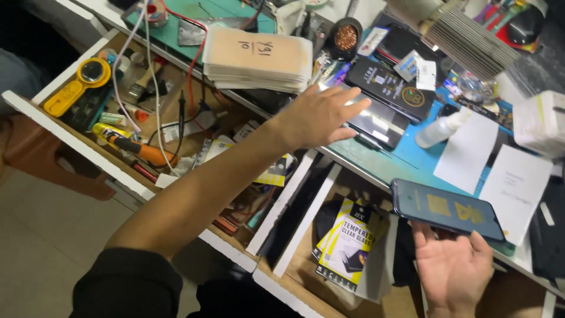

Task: Preparing and applying a tempered glass screen protector to a smartphone on a repair bench

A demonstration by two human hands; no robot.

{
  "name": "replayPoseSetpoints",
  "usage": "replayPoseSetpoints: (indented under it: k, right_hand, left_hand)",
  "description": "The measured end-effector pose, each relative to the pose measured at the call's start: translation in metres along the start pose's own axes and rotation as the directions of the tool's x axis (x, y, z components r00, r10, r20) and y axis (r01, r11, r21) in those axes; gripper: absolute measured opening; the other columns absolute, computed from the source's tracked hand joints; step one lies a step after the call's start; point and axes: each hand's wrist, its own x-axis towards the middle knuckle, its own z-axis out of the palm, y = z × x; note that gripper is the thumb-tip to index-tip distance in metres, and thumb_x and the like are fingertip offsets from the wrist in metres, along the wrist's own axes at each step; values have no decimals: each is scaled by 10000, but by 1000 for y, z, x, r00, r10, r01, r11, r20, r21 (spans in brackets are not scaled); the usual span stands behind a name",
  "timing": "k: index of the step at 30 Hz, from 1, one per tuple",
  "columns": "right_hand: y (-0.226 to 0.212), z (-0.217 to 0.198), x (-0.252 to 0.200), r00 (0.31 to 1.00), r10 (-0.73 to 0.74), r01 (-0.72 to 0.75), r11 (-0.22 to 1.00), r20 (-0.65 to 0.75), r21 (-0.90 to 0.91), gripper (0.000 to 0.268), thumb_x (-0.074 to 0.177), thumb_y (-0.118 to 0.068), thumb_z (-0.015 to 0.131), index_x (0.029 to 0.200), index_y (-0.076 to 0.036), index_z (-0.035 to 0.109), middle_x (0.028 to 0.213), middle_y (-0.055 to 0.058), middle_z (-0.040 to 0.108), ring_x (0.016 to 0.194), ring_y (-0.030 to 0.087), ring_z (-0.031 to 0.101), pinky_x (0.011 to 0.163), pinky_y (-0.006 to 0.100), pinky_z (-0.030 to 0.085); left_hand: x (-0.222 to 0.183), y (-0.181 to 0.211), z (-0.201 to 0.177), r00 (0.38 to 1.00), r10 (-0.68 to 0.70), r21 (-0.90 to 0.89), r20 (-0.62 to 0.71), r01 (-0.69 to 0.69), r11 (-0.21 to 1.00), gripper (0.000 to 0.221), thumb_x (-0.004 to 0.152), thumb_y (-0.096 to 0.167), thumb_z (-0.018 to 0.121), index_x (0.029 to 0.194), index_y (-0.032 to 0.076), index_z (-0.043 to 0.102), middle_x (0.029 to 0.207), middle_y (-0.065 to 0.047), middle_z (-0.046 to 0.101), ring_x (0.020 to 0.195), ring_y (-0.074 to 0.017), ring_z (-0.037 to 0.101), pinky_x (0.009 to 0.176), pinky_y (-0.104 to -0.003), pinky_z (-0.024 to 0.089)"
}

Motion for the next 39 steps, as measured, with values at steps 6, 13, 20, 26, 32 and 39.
replayPoseSetpoints:
  k: [6,13,20,26,32,39]
  right_hand:
    - [12,-81,39,981,-16,-11,991,193,133,561,1058,-261,560,1511,-14,340,1524,303,488,1341,526,559,1068,693,479]
    - [7,-102,54,838,140,-265,949,528,168,434,1170,-182,544,1489,-56,279,1512,390,465,1363,629,549,1085,746,356]
    - [8,-90,65,818,404,-529,807,-409,-261,438,1005,-337,298,1282,-4,359,1091,172,372,1203,441,475,1163,648,386]
    - [17,-88,58,919,335,-382,888,-210,-254,408,1008,-277,367,1114,89,510,1143,308,580,1180,535,597,1006,623,468]
    - [29,-83,54,940,324,-326,945,-108,2,320,944,-188,517,656,-206,379,576,-58,373,1174,531,681,905,515,531]
    - [23,-99,48,917,398,-398,916,-26,-50,259,910,-249,545,709,-129,434,775,-16,463,1105,500,701,964,557,572]
  left_hand:
    - [-114,-25,-61,984,-122,-103,128,136,985,447,894,516,745,1213,204,708,966,-19,776,897,-272,740,721,-439,570]
    - [-217,-51,9,923,-179,31,342,179,983,765,819,516,783,1439,158,514,1417,-113,577,1275,-313,565,1046,-607,416]
    - [-206,-54,-48,996,-62,3,-70,62,998,459,739,7,733,1190,85,690,1114,-69,770,919,-234,744,747,-392,603]
    - [-165,-17,-70,837,-545,-748,-39,338,572,328,1002,132,547,1324,103,601,1019,-90,733,833,-214,660,739,-375,509]
    - [-102,40,-38,758,-603,-963,249,260,-72,289,975,40,569,1252,23,650,1213,-138,767,1114,-237,712,991,-353,589]
    - [-71,67,-13,786,-587,-967,194,254,20,354,996,22,600,1348,56,601,1084,-88,681,984,-179,682,941,-377,600]
